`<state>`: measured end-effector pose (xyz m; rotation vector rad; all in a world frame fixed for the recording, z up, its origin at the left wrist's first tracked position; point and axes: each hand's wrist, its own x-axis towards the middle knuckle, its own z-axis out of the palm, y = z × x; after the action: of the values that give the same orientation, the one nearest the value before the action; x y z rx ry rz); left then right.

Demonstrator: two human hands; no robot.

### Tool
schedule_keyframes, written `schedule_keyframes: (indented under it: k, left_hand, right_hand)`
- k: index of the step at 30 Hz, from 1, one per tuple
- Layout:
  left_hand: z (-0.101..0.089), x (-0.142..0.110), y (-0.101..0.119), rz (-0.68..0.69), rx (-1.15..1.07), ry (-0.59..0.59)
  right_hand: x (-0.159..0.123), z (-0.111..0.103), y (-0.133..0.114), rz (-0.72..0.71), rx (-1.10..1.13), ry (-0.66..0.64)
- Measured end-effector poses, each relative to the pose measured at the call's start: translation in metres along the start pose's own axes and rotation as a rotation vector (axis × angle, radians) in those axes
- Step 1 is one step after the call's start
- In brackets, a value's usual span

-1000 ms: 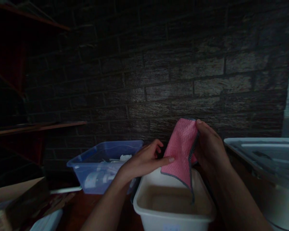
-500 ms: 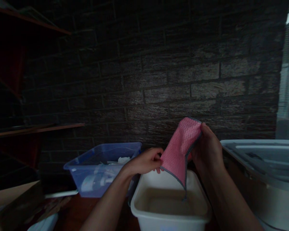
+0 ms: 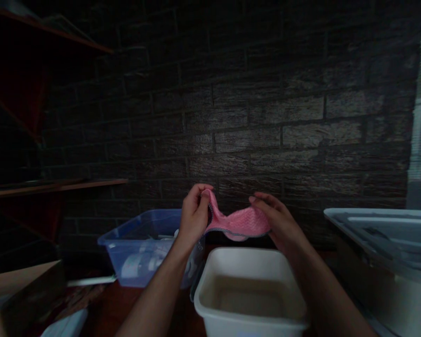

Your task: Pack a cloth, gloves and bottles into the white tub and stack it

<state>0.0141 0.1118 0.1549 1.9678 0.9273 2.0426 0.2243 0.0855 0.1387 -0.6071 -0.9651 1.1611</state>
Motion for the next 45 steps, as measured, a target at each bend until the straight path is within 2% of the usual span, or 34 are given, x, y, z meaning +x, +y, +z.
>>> schedule_keyframes:
  k: [2,5,9,13,19,21,23,27,31,33,45]
  left_hand:
    - [0.000,-0.001,0.003,0.005,-0.026,0.054]
    - [0.000,0.000,0.004,-0.013,-0.095,0.101]
    - [-0.001,0.002,0.002,-0.040,-0.144,0.136]
    - [-0.004,0.004,0.000,-0.034,-0.130,0.218]
    - [-0.006,0.006,-0.003,-0.013,-0.115,0.276]
    - [-0.007,0.006,-0.004,0.004,-0.104,0.277]
    - [-0.008,0.007,-0.005,0.015,-0.086,0.287]
    - [-0.010,0.009,-0.010,0.022,-0.059,0.304]
    - [-0.011,0.010,-0.013,0.026,-0.047,0.314]
    - [-0.012,0.010,-0.014,0.027,-0.026,0.328]
    - [-0.014,0.012,-0.014,-0.011,-0.125,0.277]
  right_hand:
    - [0.000,0.000,0.004,0.121,-0.028,-0.068]
    - [-0.001,-0.001,0.006,0.203,-0.015,-0.130]
    - [0.004,-0.006,0.006,0.154,-0.037,-0.194]
    - [0.011,-0.013,0.003,0.051,-0.012,-0.085]
    - [0.002,-0.011,-0.006,0.184,-0.012,-0.136]
    - [-0.001,-0.008,-0.007,0.179,-0.011,-0.152]
    - [0.000,-0.006,-0.006,0.092,-0.013,-0.119]
    - [0.006,-0.010,-0.006,-0.187,0.004,0.034]
    - [0.009,-0.017,-0.012,-0.324,0.005,-0.001]
    - [0.009,-0.020,-0.016,-0.385,-0.049,0.029]
    - [0.006,-0.034,-0.037,-0.549,-0.275,0.248]
